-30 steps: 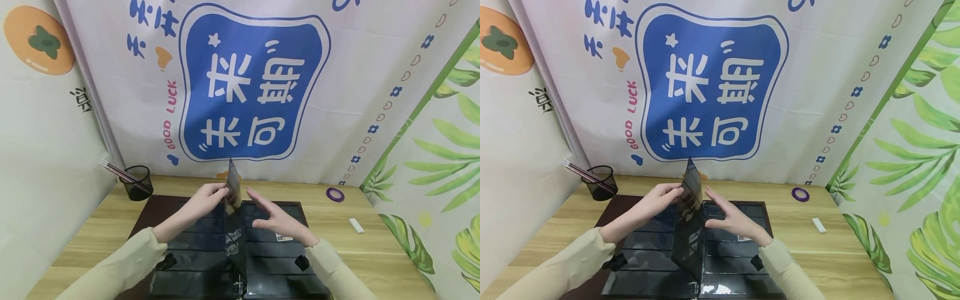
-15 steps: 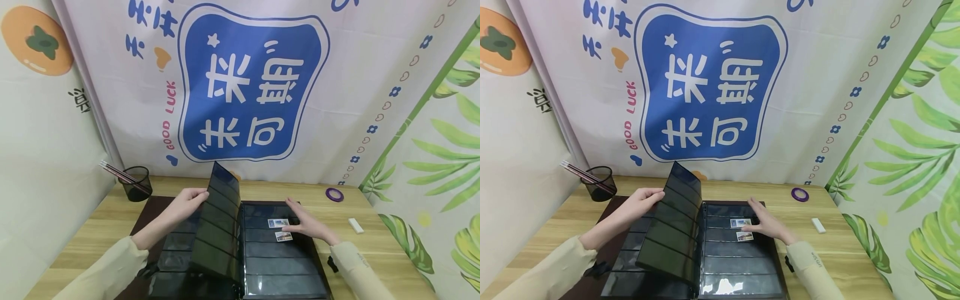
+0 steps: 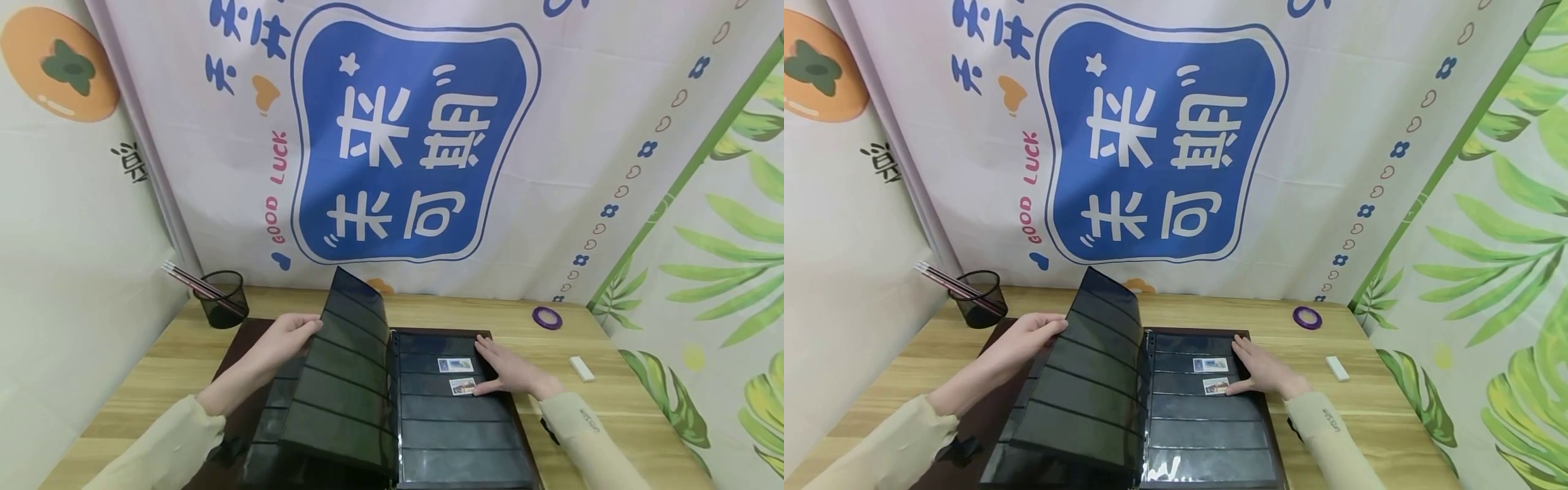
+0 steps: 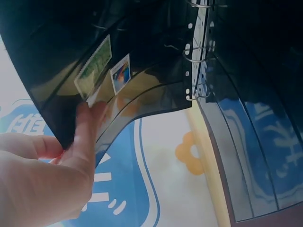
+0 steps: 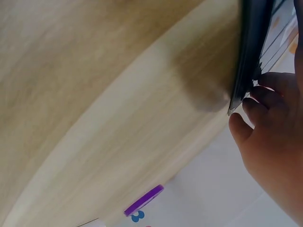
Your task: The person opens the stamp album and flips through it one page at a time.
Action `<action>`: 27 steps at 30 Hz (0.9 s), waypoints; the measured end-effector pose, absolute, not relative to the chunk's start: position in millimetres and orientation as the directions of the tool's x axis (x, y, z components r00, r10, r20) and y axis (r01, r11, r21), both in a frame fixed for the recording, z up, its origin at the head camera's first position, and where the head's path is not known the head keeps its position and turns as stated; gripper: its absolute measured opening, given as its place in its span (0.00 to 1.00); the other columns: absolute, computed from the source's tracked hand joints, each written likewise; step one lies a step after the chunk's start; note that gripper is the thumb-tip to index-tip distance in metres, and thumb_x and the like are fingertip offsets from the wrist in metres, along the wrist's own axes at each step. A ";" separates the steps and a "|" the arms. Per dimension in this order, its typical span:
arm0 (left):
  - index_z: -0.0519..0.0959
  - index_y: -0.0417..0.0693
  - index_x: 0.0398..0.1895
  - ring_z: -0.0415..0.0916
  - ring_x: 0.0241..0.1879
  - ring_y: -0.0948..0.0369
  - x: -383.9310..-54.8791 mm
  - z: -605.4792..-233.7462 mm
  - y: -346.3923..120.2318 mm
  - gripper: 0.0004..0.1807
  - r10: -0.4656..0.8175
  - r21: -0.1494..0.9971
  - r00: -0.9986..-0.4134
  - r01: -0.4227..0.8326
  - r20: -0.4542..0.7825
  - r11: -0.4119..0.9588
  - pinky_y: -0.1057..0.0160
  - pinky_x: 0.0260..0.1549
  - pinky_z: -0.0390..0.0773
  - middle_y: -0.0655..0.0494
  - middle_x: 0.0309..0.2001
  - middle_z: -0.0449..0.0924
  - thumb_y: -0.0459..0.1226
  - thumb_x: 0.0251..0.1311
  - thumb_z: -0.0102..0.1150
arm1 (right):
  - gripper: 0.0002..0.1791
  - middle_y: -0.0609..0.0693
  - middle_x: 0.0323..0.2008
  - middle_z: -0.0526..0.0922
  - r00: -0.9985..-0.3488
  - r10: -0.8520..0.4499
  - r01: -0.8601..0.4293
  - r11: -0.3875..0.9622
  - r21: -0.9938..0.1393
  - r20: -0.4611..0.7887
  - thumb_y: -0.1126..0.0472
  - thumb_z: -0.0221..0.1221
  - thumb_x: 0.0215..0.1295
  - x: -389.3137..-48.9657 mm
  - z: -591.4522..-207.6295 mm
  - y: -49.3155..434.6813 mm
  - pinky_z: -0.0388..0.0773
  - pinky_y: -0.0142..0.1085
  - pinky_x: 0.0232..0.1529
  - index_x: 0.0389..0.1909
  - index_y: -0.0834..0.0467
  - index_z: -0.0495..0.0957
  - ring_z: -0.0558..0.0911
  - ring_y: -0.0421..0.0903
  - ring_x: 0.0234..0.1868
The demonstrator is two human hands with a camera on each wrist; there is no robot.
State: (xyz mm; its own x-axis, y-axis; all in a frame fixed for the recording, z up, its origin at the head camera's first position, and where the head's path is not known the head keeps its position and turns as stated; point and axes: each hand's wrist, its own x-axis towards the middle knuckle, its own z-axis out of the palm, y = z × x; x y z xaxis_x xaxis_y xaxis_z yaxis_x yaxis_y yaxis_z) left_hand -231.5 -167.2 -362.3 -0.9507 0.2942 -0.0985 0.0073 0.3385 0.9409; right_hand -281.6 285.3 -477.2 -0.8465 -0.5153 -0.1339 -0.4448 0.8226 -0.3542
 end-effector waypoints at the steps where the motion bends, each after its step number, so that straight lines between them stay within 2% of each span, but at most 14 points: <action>1: 0.78 0.31 0.52 0.64 0.26 0.70 -230.9 -362.2 -168.6 0.19 0.303 0.942 -0.948 0.008 -0.100 0.334 0.57 0.50 0.77 0.64 0.18 0.62 0.38 0.76 0.41 | 0.61 0.70 0.77 0.49 -0.846 -0.515 -0.445 0.824 -0.350 -0.139 0.34 0.66 0.55 -281.7 -477.0 285.3 0.57 0.64 0.71 0.75 0.71 0.52 0.53 0.70 0.76; 3: 0.73 0.28 0.61 0.57 0.19 0.69 -229.0 -360.9 -171.5 0.22 0.317 0.947 -0.943 0.004 -0.103 0.321 0.54 0.53 0.78 0.65 0.14 0.52 0.37 0.76 0.41 | 0.61 0.69 0.77 0.49 -0.846 -0.514 -0.444 0.826 -0.348 -0.143 0.34 0.66 0.55 -281.6 -476.6 285.0 0.57 0.63 0.71 0.75 0.71 0.52 0.53 0.70 0.76; 5: 0.68 0.27 0.66 0.57 0.18 0.70 -227.1 -359.0 -174.7 0.24 0.324 0.951 -0.942 0.014 -0.092 0.310 0.57 0.50 0.79 0.67 0.13 0.51 0.37 0.76 0.41 | 0.61 0.69 0.77 0.49 -0.848 -0.511 -0.442 0.828 -0.344 -0.142 0.34 0.65 0.55 -281.6 -476.2 284.9 0.58 0.63 0.71 0.75 0.70 0.52 0.53 0.69 0.76; 7: 0.69 0.27 0.66 0.59 0.18 0.71 -225.8 -357.3 -178.3 0.24 0.324 0.953 -0.943 0.027 -0.077 0.302 0.62 0.43 0.81 0.67 0.13 0.54 0.37 0.76 0.41 | 0.60 0.69 0.77 0.49 -0.850 -0.509 -0.442 0.830 -0.339 -0.138 0.33 0.65 0.55 -281.7 -475.9 284.8 0.58 0.62 0.71 0.75 0.70 0.53 0.54 0.69 0.76; 9: 0.74 0.27 0.58 0.53 0.16 0.69 -226.0 -356.4 -182.2 0.21 0.301 0.956 -0.951 0.028 -0.065 0.293 0.69 0.29 0.72 0.67 0.14 0.57 0.37 0.76 0.41 | 0.60 0.69 0.77 0.49 -0.850 -0.509 -0.444 0.831 -0.335 -0.134 0.33 0.65 0.55 -281.2 -475.7 284.5 0.59 0.62 0.71 0.75 0.70 0.53 0.55 0.69 0.76; 10: 0.76 0.28 0.53 0.54 0.15 0.69 -226.6 -357.1 -184.6 0.20 0.291 0.958 -0.955 0.025 -0.062 0.286 0.69 0.25 0.67 0.67 0.14 0.59 0.37 0.76 0.41 | 0.60 0.69 0.77 0.50 -0.849 -0.511 -0.447 0.831 -0.332 -0.133 0.34 0.65 0.55 -280.9 -475.9 284.4 0.59 0.62 0.71 0.75 0.70 0.53 0.55 0.69 0.76; 13: 0.77 0.30 0.44 0.65 0.18 0.71 -228.2 -360.9 -193.8 0.18 0.284 0.964 -0.956 0.004 -0.074 0.264 0.71 0.25 0.73 0.67 0.18 0.71 0.37 0.76 0.41 | 0.60 0.69 0.77 0.51 -0.847 -0.517 -0.458 0.828 -0.322 -0.126 0.34 0.65 0.55 -280.3 -476.9 284.6 0.59 0.62 0.71 0.75 0.70 0.53 0.55 0.70 0.76; 16: 0.78 0.33 0.40 0.65 0.17 0.71 -229.8 -368.4 -203.7 0.17 0.260 0.961 -0.959 -0.035 -0.110 0.275 0.70 0.26 0.75 0.67 0.17 0.70 0.36 0.75 0.41 | 0.59 0.69 0.76 0.51 -0.845 -0.523 -0.468 0.824 -0.320 -0.113 0.34 0.65 0.55 -280.0 -477.9 285.8 0.59 0.62 0.70 0.74 0.71 0.54 0.56 0.70 0.75; 17: 0.78 0.32 0.42 0.65 0.17 0.71 -229.6 -371.8 -207.8 0.17 0.257 0.959 -0.959 -0.046 -0.120 0.278 0.70 0.26 0.76 0.68 0.16 0.70 0.36 0.75 0.41 | 0.59 0.69 0.76 0.51 -0.845 -0.523 -0.468 0.824 -0.321 -0.110 0.34 0.66 0.56 -279.9 -478.3 285.8 0.59 0.62 0.70 0.74 0.71 0.54 0.56 0.70 0.76; 19: 0.78 0.29 0.45 0.56 0.14 0.70 -229.3 -380.0 -216.1 0.18 0.236 0.949 -0.962 -0.058 -0.136 0.310 0.70 0.23 0.71 0.67 0.13 0.61 0.35 0.75 0.41 | 0.59 0.69 0.76 0.51 -0.846 -0.522 -0.467 0.822 -0.326 -0.105 0.35 0.66 0.56 -279.5 -478.7 285.7 0.60 0.62 0.70 0.75 0.71 0.54 0.55 0.70 0.76; 20: 0.77 0.26 0.50 0.53 0.14 0.70 -229.2 -384.9 -220.2 0.19 0.228 0.942 -0.962 -0.068 -0.149 0.329 0.71 0.24 0.71 0.67 0.13 0.57 0.35 0.76 0.41 | 0.59 0.69 0.76 0.51 -0.847 -0.522 -0.466 0.822 -0.329 -0.104 0.35 0.66 0.56 -279.2 -478.6 285.6 0.60 0.63 0.70 0.75 0.71 0.54 0.55 0.70 0.76; 21: 0.76 0.25 0.54 0.54 0.14 0.70 -228.8 -390.5 -224.5 0.20 0.227 0.938 -0.961 -0.073 -0.158 0.340 0.71 0.25 0.71 0.67 0.13 0.58 0.35 0.76 0.41 | 0.59 0.69 0.77 0.51 -0.847 -0.521 -0.465 0.822 -0.330 -0.104 0.35 0.66 0.56 -278.9 -478.4 285.5 0.60 0.63 0.70 0.75 0.70 0.54 0.55 0.70 0.76; 24: 0.75 0.23 0.55 0.64 0.19 0.71 -229.2 -408.0 -235.4 0.20 0.213 0.921 -0.961 -0.087 -0.179 0.380 0.71 0.28 0.76 0.65 0.19 0.67 0.35 0.75 0.43 | 0.59 0.69 0.77 0.51 -0.848 -0.519 -0.464 0.823 -0.329 -0.102 0.34 0.65 0.56 -277.8 -477.8 285.1 0.60 0.62 0.70 0.75 0.70 0.54 0.56 0.69 0.75; 27: 0.75 0.22 0.53 0.80 0.35 0.67 -229.5 -422.6 -242.5 0.20 0.171 0.888 -0.967 -0.095 -0.190 0.450 0.68 0.35 0.83 0.48 0.36 0.83 0.36 0.73 0.47 | 0.59 0.69 0.77 0.51 -0.850 -0.518 -0.466 0.825 -0.319 -0.097 0.34 0.65 0.56 -276.4 -477.9 285.0 0.61 0.62 0.70 0.75 0.70 0.54 0.56 0.69 0.75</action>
State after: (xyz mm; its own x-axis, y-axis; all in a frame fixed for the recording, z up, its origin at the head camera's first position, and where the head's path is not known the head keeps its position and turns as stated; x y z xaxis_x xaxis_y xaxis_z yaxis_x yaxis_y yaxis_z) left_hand -229.5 -242.5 -422.6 -0.9668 0.1710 -0.1897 -0.0948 0.4496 0.8882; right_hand -276.4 285.0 -477.9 -0.8499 -0.5179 -0.0970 -0.4663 0.8251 -0.3189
